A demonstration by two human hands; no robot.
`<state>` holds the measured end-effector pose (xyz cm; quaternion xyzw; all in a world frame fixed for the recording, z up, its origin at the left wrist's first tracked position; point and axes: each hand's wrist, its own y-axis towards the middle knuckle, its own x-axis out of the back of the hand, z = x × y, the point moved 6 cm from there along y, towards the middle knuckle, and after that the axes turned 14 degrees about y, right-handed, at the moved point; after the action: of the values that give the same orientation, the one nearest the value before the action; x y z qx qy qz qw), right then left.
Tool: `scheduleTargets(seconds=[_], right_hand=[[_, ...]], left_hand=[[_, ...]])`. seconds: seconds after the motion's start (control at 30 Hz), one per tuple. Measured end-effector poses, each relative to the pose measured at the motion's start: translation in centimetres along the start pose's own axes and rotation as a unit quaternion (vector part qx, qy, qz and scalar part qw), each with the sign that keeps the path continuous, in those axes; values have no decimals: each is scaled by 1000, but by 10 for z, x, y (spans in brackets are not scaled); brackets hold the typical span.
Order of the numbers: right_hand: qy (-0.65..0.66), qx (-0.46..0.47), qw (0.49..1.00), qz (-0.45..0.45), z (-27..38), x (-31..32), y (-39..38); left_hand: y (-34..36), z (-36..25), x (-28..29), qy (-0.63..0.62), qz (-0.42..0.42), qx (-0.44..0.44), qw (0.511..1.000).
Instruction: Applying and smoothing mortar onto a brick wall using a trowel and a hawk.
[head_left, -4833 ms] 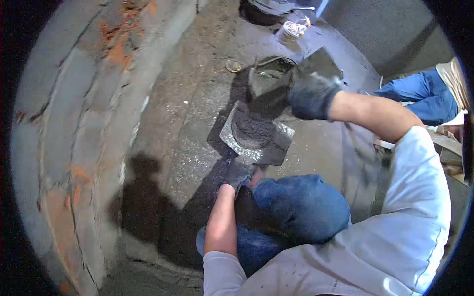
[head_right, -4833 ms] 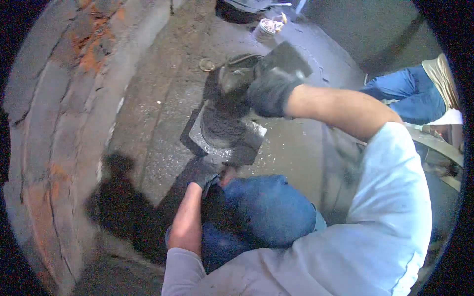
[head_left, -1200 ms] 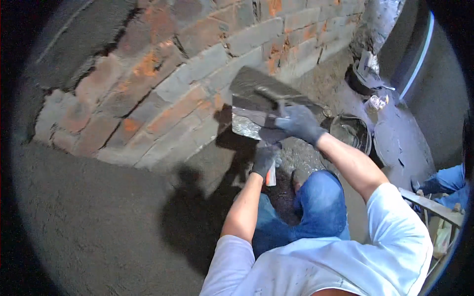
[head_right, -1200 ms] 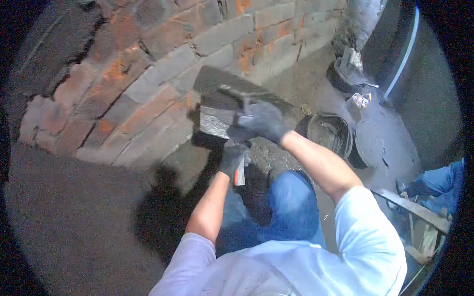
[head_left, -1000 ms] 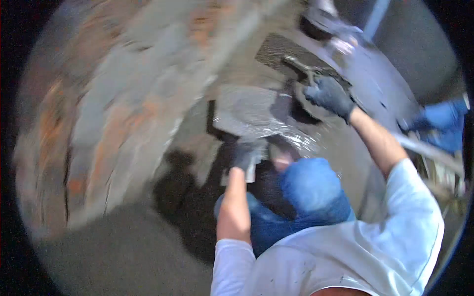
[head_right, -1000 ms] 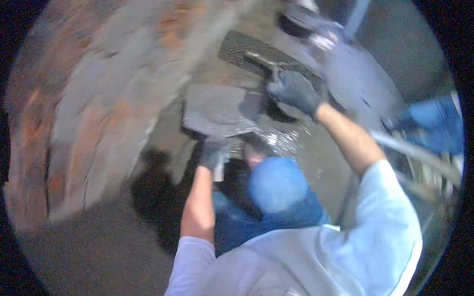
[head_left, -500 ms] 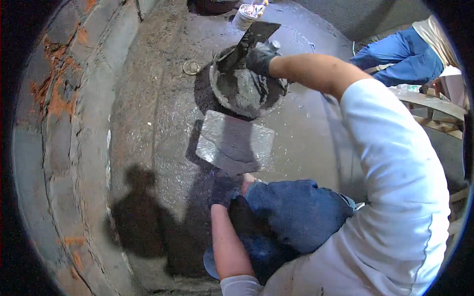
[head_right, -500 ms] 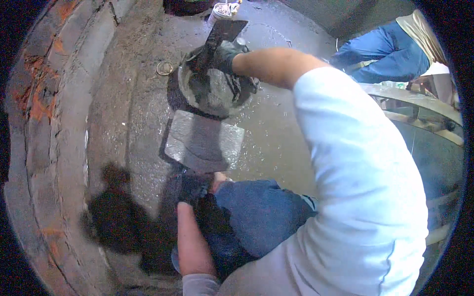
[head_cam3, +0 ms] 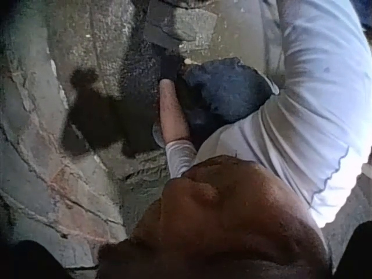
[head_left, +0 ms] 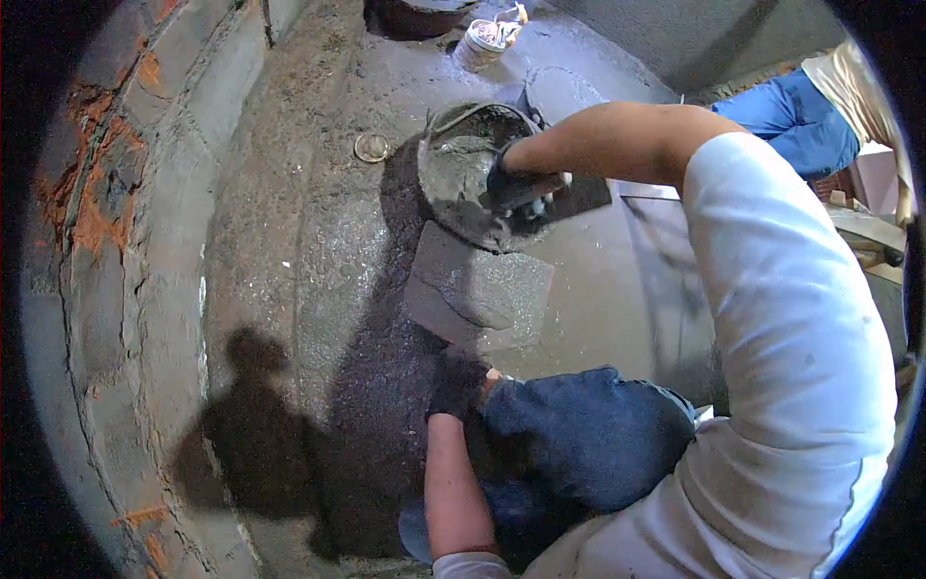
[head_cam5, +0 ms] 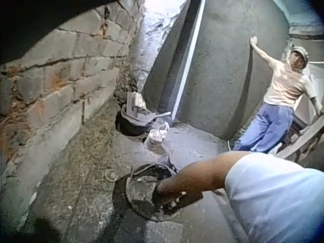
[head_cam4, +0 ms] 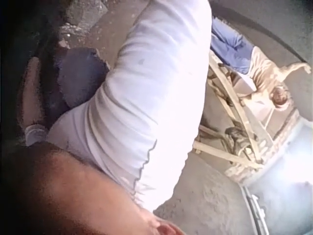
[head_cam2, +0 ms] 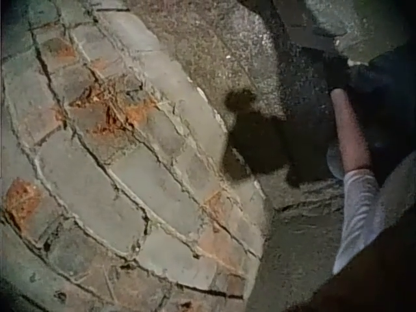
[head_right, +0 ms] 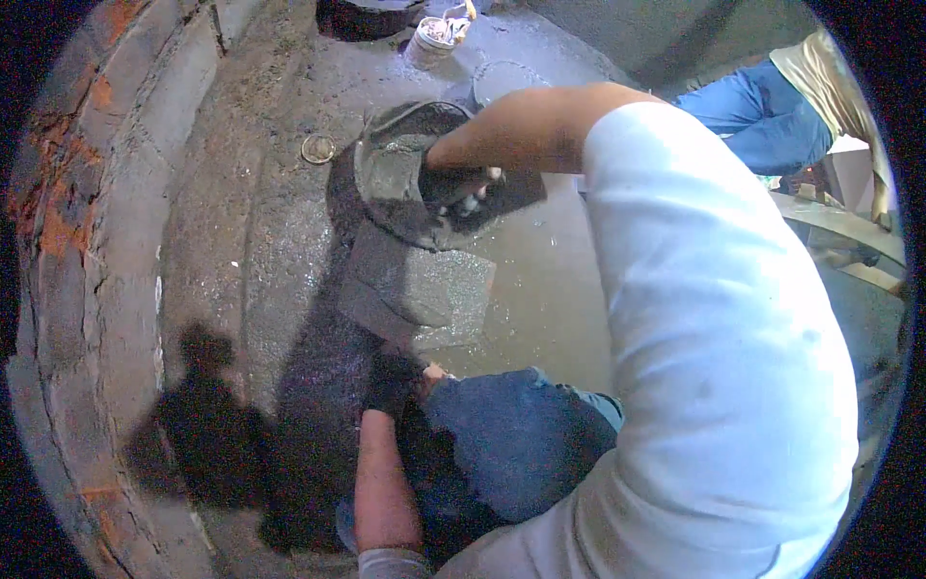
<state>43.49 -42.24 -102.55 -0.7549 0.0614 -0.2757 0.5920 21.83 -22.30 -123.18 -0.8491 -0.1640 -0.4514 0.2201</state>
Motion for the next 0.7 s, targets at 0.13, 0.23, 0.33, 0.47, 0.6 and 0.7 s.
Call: scheduleTargets(seconds=[0.13, 0.23, 0.33, 0.47, 0.6, 0.7], right_hand=[[93, 211, 970, 79, -67, 42, 67], [-160, 183, 968, 60, -13, 38, 22], [-266, 130, 953, -64, 2, 42, 24], [-397, 55, 890, -216, 19, 47, 35], [-249, 103, 894, -357, -37, 68, 79], [-558, 96, 777, -275, -10, -1, 68]], left_hand=[[22, -19, 37, -177, -175, -7, 968], [5, -4, 53, -125, -129, -1, 984], [10, -8, 52, -54, -115, -13, 992], [7, -12, 53, -45, -175, -38, 983], [33, -26, 55, -16, -131, -76, 988], [16, -6, 62, -40, -103, -42, 993]])
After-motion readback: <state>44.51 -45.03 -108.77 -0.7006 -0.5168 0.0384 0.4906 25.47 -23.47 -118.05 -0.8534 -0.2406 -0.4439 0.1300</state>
